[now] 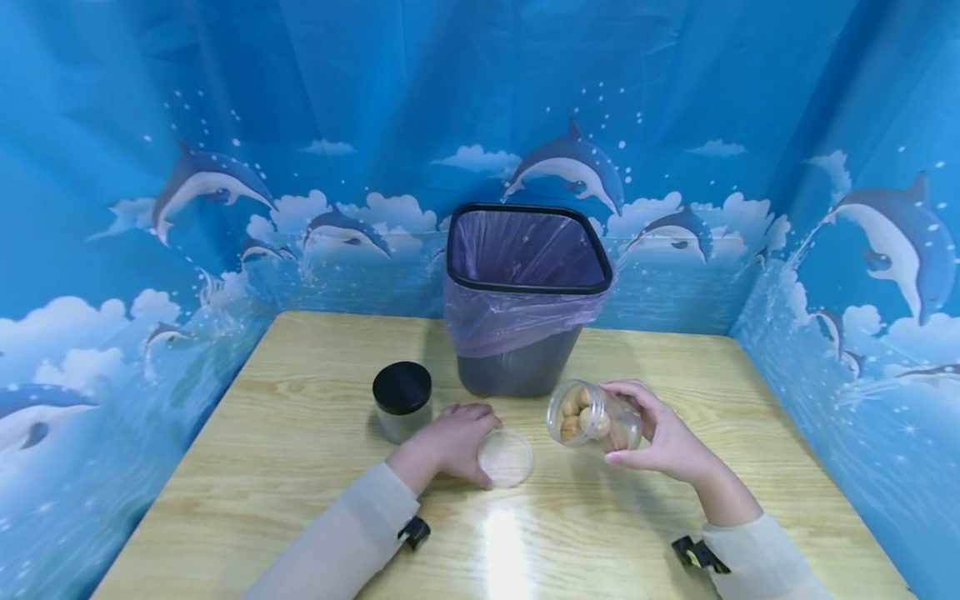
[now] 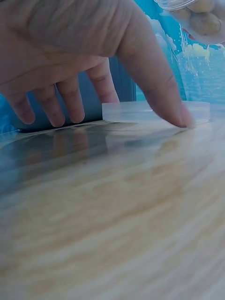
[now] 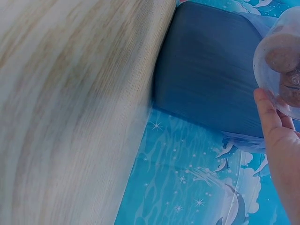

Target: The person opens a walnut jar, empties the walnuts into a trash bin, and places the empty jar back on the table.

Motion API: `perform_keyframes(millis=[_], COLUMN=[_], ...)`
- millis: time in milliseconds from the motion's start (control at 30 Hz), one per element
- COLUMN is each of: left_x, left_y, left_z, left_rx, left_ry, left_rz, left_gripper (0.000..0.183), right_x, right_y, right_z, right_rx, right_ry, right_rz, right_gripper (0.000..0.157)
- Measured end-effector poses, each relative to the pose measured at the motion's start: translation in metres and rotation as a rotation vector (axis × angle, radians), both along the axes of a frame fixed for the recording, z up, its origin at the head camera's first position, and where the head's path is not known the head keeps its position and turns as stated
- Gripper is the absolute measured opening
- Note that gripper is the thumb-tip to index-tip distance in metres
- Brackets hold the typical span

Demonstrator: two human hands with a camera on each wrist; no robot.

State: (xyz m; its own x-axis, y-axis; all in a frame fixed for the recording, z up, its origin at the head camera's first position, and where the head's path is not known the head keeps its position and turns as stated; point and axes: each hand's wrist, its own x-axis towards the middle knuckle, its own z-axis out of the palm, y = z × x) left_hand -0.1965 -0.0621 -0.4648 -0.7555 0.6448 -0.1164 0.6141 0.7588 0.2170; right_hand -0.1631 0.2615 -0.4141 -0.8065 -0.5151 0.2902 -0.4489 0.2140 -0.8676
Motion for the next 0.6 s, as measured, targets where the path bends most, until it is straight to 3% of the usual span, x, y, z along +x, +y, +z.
perform_keyframes(millis=[600], left_x=[0.0028], left_y=[-0.0029], left_z=[0.0059], left_rx=[-0.023], left_ry=[-0.051], left_rz=[0.031], left_gripper=[0.086], right_x=[-0.002], right_y=[0.0034], right_z=[-0.0022], right_rx=[-0.013], right_ry=[0.014], right_rz=[-0.002], right_gripper=[0.084])
